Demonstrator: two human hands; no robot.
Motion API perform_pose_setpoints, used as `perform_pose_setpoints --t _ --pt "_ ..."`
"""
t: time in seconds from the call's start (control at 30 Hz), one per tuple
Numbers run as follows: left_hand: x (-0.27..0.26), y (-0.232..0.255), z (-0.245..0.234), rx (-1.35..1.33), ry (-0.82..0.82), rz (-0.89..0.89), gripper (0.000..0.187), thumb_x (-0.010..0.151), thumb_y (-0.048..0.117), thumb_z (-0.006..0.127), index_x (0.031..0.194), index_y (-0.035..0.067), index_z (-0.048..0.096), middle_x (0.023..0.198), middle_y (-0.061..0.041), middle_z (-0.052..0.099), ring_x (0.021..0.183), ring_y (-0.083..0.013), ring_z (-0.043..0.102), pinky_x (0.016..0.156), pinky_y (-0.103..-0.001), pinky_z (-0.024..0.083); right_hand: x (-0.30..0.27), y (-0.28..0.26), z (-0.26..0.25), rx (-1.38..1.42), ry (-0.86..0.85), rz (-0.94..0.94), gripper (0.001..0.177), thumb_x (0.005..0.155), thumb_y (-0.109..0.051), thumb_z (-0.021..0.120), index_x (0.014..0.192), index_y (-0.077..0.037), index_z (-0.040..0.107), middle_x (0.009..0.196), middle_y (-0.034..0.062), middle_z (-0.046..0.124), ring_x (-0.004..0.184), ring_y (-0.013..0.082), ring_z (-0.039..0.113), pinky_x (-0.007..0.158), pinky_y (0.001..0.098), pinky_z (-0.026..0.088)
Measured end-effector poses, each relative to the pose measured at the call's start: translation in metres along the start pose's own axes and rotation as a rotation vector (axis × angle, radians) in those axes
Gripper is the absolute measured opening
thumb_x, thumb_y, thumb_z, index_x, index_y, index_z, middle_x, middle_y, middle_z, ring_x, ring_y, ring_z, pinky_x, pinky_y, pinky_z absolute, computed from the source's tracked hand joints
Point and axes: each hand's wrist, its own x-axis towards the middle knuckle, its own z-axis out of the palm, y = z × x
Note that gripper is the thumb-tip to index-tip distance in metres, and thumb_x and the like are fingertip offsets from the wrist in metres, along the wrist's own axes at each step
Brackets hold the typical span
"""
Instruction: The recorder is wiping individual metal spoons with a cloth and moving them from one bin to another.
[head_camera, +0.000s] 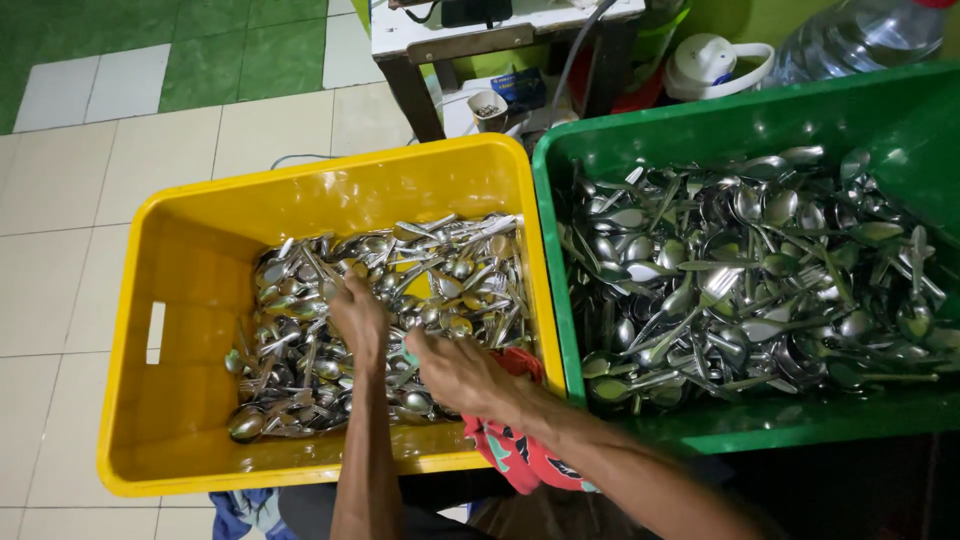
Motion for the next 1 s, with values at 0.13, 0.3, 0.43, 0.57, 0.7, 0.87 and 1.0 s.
perform_pose_setpoints --t 0.13,0.3,0.43,0.57,0.7,0.87,1.0 --pt "0.04 -0.039 0.006 -0.075 0.053 -0.04 0.049 0.105 0.046 0.04 0.087 0.01 0.067 0.075 -0.018 0.068 0.061 -0.0295 0.07 0.076 -0.051 0.052 0.0 -0.016 -0.01 -0.079 -0.01 -0.033 0.029 0.096 0.006 0.045 0.124 0.002 0.041 0.071 0.0146 0.059 0.052 0.026 0.06 0.048 0.0375 0.051" --pt "0.083 -0.079 0.008 -0.497 0.195 -0.326 0.034 0.098 0.029 0.053 0.076 0.004 0.061 0.055 -0.01 0.053 0.044 -0.0234 0.055 0.038 -0.04 0.046 -0.001 -0.01 0.001 -0.071 -0.023 -0.051 0.033 0.095 0.005 0.045 0.128 0.001 0.041 0.069 0.0125 0.059 0.051 0.0253 0.062 0.052 0.0366 0.053" --pt "0.125 -0.152 0.022 -0.359 0.298 -0.326 0.047 0.094 0.045 0.061 0.091 -0.001 0.067 0.07 -0.021 0.066 0.057 -0.0302 0.069 0.044 -0.048 0.052 -0.018 -0.004 0.001 -0.18 -0.092 -0.053 0.035 0.092 0.003 0.05 0.125 -0.002 0.039 0.068 0.0118 0.061 0.054 0.0312 0.066 0.052 0.0413 0.052" --pt "0.111 -0.106 -0.022 0.115 0.142 -0.198 0.021 0.105 0.021 0.044 0.094 0.012 0.059 0.077 -0.004 0.059 0.067 -0.019 0.058 0.056 -0.033 0.049 -0.022 0.007 0.002 0.035 -0.354 0.173 0.042 0.088 0.01 0.049 0.129 0.005 0.039 0.076 0.0204 0.067 0.059 0.0335 0.065 0.057 0.0461 0.054" --pt "0.075 -0.015 -0.007 -1.09 -0.035 -0.251 0.022 0.105 0.033 0.046 0.086 0.022 0.05 0.068 0.009 0.037 0.054 -0.0129 0.037 0.042 -0.019 0.02 -0.013 -0.005 -0.008 0.032 -0.486 0.282 0.049 0.087 0.002 0.052 0.133 0.009 0.04 0.088 0.0265 0.072 0.072 0.0375 0.072 0.056 0.0478 0.054" --pt "-0.065 0.187 0.004 -0.801 -0.469 0.234 0.054 0.096 0.038 0.061 0.138 0.006 0.052 0.146 -0.034 0.043 0.132 -0.0451 0.056 0.116 -0.058 0.038 0.0 -0.042 -0.053 -0.176 -0.651 0.36 0.044 0.098 -0.017 0.056 0.135 0.005 0.047 0.102 0.0195 0.068 0.084 0.0319 0.066 0.072 0.0429 0.059" --pt "-0.045 0.172 0.021 -0.393 -0.572 0.591 0.043 0.098 0.038 0.059 0.127 0.006 0.058 0.127 -0.024 0.065 0.12 -0.0367 0.065 0.1 -0.053 0.058 0.009 -0.072 -0.083 -0.026 -0.714 0.588 0.066 0.094 0.014 0.049 0.155 -0.004 0.03 0.099 0.0207 0.068 0.053 0.0206 0.057 0.081 0.0419 0.066"
